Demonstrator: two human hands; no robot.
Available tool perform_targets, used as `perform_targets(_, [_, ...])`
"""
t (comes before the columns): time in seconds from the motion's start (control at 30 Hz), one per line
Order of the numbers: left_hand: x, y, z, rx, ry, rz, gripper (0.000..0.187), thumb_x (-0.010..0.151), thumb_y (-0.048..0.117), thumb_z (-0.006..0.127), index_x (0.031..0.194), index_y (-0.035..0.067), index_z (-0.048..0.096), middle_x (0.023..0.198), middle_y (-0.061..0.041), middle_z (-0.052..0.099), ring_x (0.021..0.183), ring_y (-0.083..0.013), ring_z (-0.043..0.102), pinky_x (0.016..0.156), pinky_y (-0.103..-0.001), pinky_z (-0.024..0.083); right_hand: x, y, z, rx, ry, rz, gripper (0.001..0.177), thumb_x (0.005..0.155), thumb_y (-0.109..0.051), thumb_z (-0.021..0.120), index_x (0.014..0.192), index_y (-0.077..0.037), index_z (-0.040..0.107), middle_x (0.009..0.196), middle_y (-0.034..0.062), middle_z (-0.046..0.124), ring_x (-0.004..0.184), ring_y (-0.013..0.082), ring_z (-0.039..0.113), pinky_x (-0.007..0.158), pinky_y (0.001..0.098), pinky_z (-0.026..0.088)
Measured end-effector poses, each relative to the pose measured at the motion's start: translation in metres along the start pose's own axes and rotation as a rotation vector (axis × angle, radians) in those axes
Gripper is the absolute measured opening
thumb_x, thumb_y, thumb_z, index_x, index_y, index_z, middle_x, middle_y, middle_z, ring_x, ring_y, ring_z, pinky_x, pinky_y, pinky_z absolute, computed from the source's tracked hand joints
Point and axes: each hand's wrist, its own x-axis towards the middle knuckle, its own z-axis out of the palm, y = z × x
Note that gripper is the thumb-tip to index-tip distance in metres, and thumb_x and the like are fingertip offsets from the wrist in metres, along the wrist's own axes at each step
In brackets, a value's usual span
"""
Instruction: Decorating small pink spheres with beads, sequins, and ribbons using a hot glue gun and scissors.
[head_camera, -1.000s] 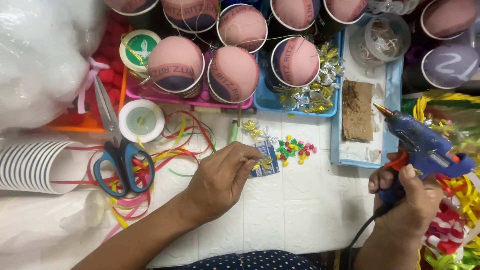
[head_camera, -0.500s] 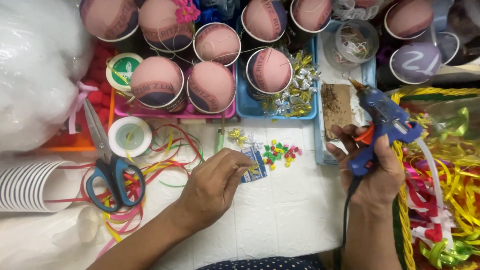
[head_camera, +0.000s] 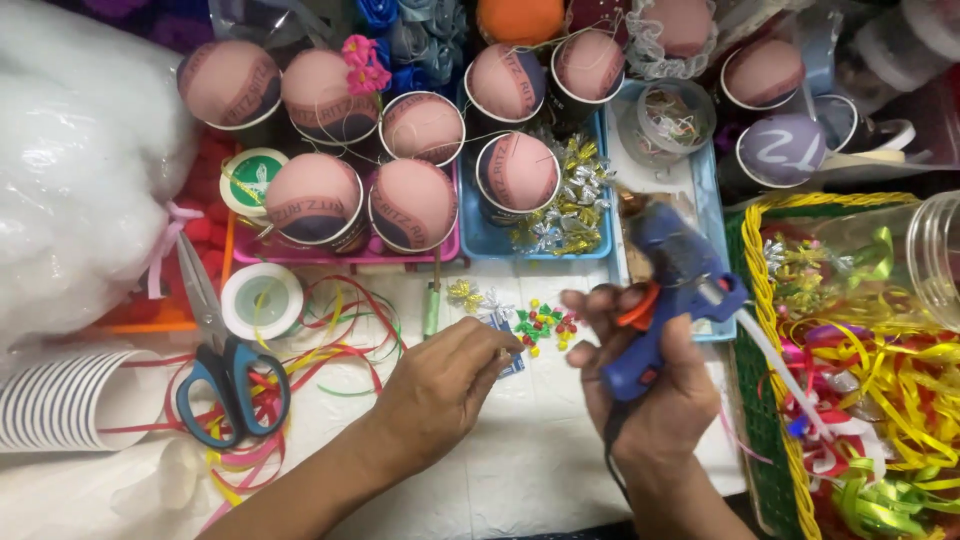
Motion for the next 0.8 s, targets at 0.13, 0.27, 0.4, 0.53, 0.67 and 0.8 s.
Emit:
perform_targets(0.13, [-0.003,-0.003,0.0,-0.05,-0.042,-0.082,0.013,0.105,0.009,0.052,0.109,0.004,0.063,0.093,-0.01,0.064,0.077,-0.0241,0.065,0.069,-0.034,0.05,-0.005,0.018,0.02,0.105,-0.198,0.166,0.045,0.103,-0.03,0.062,0.128,0.007,0.057,0.122,0.0276,0.062,0.13,0.0527,0.055,0.071,0.0436,0.065])
perform_targets(0.27, [-0.01,-0.018,0.003,-0.114,-0.12,-0.266,0.026,0.101,0.023,0.054,0.119,0.009,0.067,0.117,-0.01,0.074,0.1,-0.0283,0.075,0.084,-0.038,0.059,0.006,0.032,0.039,0.044,-0.294,0.17,0.043,0.104,-0.022,0.059,0.131,0.011,0.05,0.121,0.0395,0.059,0.117,0.0598,0.06,0.065,0.0524,0.065])
perform_targets(0.4, [-0.01,-0.03,-0.001,-0.118,-0.177,-0.23,0.042,0.107,0.033,0.04,0.112,0.017,0.078,0.136,-0.008,0.067,0.123,-0.0314,0.066,0.097,-0.044,0.055,0.004,0.044,0.042,-0.066,-0.251,0.192,0.041,0.102,-0.023,0.062,0.127,0.008,0.054,0.117,0.0348,0.064,0.107,0.0533,0.068,0.074,0.0483,0.065])
perform_targets(0.53, [0.0,-0.034,-0.019,-0.409,-0.238,-0.401,0.053,0.098,0.004,0.053,0.15,0.014,0.049,0.131,-0.005,0.071,0.121,-0.017,0.068,0.103,-0.031,0.054,0.002,0.051,0.043,-0.153,-0.138,0.184,0.046,0.096,-0.022,0.063,0.126,0.011,0.051,0.106,0.0335,0.068,0.093,0.0512,0.072,0.084,0.0509,0.063])
perform_targets(0.67, [0.0,-0.076,-0.021,-0.527,-0.241,-0.498,0.036,0.103,0.021,0.052,0.136,0.016,0.065,0.139,-0.005,0.064,0.132,-0.0183,0.059,0.113,-0.034,0.044,-0.002,0.051,0.047,-0.189,-0.158,0.122,0.042,0.098,-0.019,0.064,0.118,0.018,0.06,0.104,0.0355,0.071,0.105,0.0487,0.071,0.091,0.0572,0.063])
perform_targets(0.8, [0.02,-0.091,-0.002,-0.585,-0.341,-0.353,0.076,0.09,0.074,0.047,0.127,0.01,0.064,0.13,-0.006,0.058,0.121,-0.0175,0.057,0.105,-0.033,0.046,0.0,0.046,0.051,-0.204,-0.229,0.11,0.042,0.097,-0.018,0.064,0.122,0.017,0.058,0.11,0.0325,0.07,0.102,0.0507,0.072,0.089,0.055,0.063])
